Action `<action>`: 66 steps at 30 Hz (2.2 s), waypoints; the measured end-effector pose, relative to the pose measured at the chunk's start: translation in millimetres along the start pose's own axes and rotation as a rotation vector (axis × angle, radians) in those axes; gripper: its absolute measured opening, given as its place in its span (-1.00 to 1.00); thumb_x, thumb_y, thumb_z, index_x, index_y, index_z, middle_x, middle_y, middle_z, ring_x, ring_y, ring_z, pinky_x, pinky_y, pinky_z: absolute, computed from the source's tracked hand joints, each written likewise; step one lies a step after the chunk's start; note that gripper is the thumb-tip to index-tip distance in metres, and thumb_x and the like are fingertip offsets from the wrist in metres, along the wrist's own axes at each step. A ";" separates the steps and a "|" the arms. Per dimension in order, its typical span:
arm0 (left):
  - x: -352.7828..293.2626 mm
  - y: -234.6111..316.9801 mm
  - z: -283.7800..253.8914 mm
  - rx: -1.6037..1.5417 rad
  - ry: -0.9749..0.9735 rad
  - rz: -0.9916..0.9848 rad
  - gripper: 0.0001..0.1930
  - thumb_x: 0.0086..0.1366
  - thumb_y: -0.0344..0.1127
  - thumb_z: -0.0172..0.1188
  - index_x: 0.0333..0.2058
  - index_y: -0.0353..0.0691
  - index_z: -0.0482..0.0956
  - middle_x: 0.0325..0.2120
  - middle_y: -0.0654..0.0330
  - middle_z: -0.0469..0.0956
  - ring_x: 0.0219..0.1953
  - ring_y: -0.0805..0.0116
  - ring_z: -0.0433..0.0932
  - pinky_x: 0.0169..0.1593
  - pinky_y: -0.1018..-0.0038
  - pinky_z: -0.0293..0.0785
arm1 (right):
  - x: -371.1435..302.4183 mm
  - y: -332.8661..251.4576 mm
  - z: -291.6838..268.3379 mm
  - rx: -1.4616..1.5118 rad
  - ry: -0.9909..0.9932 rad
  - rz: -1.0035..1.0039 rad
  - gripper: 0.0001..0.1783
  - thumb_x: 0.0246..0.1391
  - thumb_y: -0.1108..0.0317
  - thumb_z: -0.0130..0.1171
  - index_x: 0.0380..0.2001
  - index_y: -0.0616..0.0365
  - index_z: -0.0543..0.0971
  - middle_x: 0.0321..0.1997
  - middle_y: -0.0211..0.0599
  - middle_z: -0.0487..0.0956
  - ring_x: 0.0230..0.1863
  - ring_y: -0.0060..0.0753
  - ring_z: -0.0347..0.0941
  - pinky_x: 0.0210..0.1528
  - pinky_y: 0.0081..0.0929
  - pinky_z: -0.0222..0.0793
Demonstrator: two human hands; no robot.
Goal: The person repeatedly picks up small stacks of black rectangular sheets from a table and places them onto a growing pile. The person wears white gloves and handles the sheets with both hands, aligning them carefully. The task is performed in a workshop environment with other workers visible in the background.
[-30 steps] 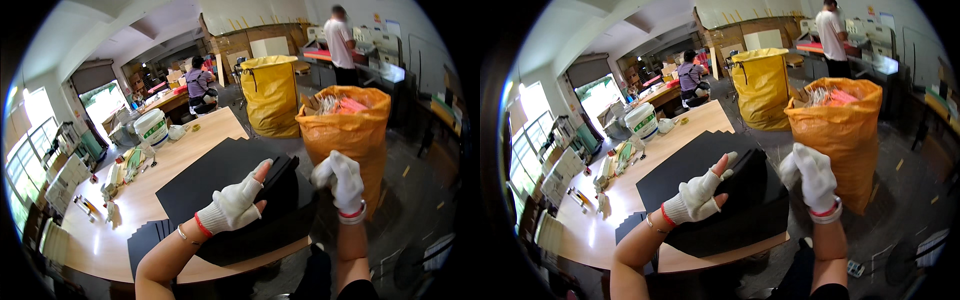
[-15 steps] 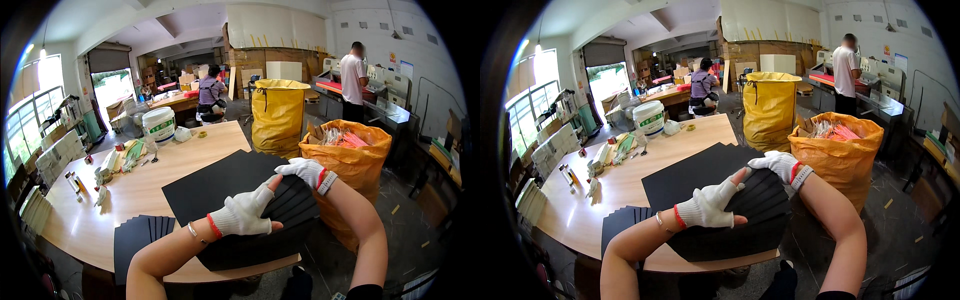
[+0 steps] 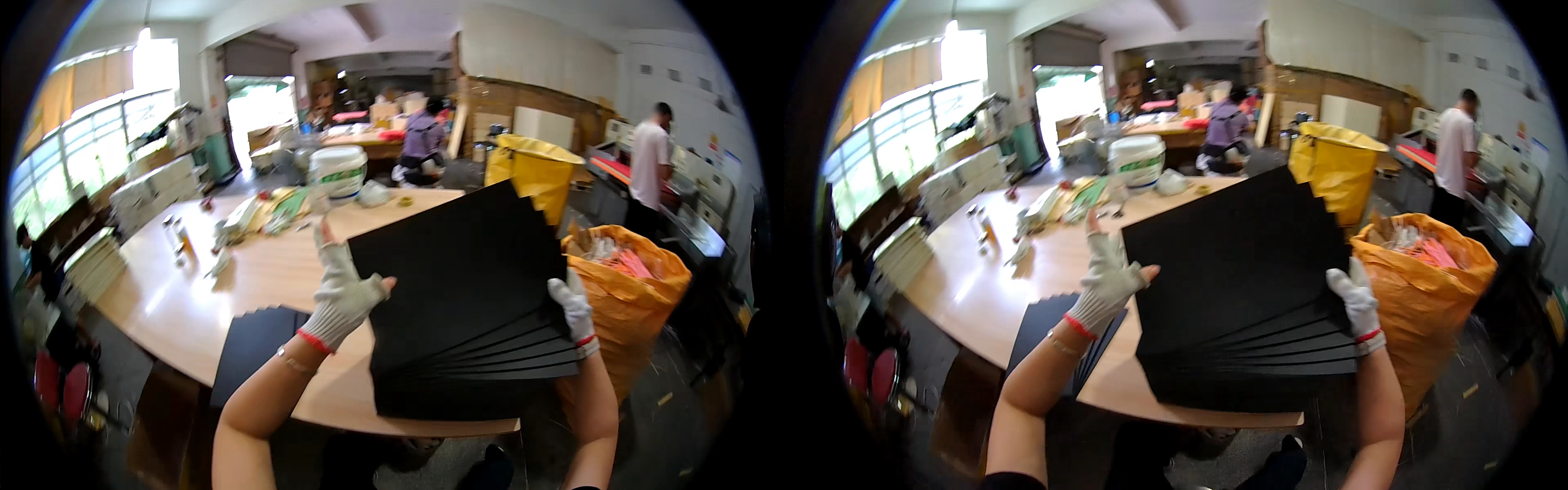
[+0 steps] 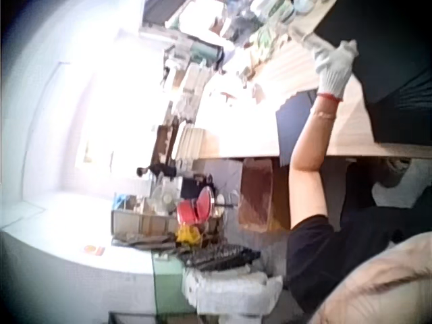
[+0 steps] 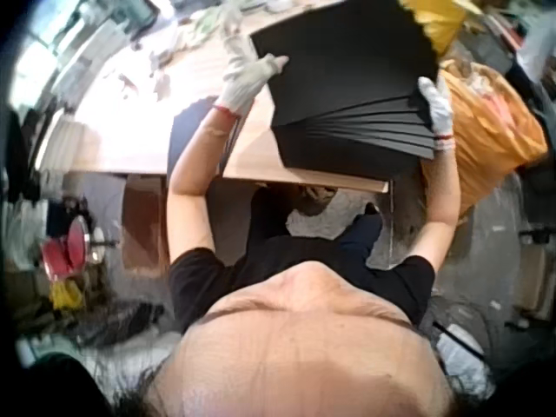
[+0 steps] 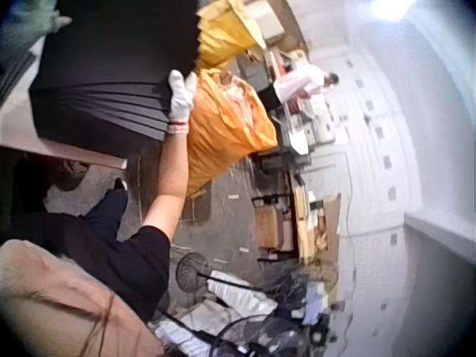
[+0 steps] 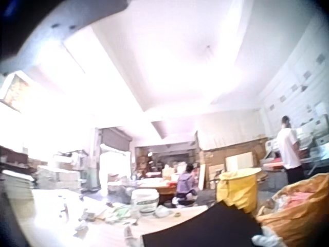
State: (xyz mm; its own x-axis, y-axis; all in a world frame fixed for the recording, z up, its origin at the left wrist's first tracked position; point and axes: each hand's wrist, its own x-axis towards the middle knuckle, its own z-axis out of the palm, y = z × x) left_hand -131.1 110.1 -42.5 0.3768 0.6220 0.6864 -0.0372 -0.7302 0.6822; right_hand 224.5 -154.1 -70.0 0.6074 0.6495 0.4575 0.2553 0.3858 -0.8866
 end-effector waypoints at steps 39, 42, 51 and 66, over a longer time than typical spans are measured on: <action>-282.1 -164.8 -221.8 -0.758 0.871 -0.906 -0.75 0.30 -0.45 0.33 -0.06 -0.29 0.56 -0.05 0.08 0.61 0.01 0.14 0.63 0.01 0.02 0.69 | 7.1 -49.4 64.7 -0.325 -0.043 0.359 -0.65 0.39 0.05 0.13 -0.10 0.12 0.61 -0.42 -0.40 0.64 -0.61 -0.77 0.42 -0.59 -0.79 0.29; -295.6 -170.6 -228.9 -0.766 0.844 -0.928 -0.66 0.32 -0.40 0.37 0.00 -0.33 0.52 -0.06 0.07 0.60 -0.01 0.16 0.63 0.01 0.09 0.67 | 9.3 -56.4 70.0 -0.370 -0.033 0.364 -0.65 0.38 0.04 0.13 -0.11 0.12 0.61 -0.41 -0.39 0.64 -0.60 -0.76 0.43 -0.59 -0.78 0.29; -307.7 -19.8 -181.9 -0.374 0.723 -0.468 -0.23 0.35 -0.56 0.17 0.46 -0.33 0.03 0.41 -0.01 0.21 0.41 0.07 0.32 0.41 0.10 0.34 | 7.0 -48.6 56.6 -0.105 -0.043 0.353 -0.72 0.42 0.13 0.18 -0.07 0.11 0.64 -0.39 -0.37 0.65 -0.55 -0.68 0.48 -0.56 -0.73 0.34; -16.4 139.9 116.8 0.517 -1.136 0.534 -0.82 0.22 -0.39 0.35 -0.25 -0.20 0.53 -0.08 0.12 0.57 -0.03 0.01 0.60 -0.13 0.17 0.61 | -152.4 -73.8 3.1 -1.375 -0.034 -0.597 -0.60 0.05 0.56 0.32 0.01 0.27 0.61 -0.46 -0.22 0.43 -0.46 -0.09 0.48 -0.40 -0.19 0.47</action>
State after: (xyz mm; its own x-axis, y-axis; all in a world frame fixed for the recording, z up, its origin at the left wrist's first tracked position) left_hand -34.4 -35.3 12.3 0.9841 -0.1592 0.0785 -0.1638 -0.9849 0.0561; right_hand 110.8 -279.6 -74.1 0.1490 0.6446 0.7499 0.9531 -0.2956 0.0647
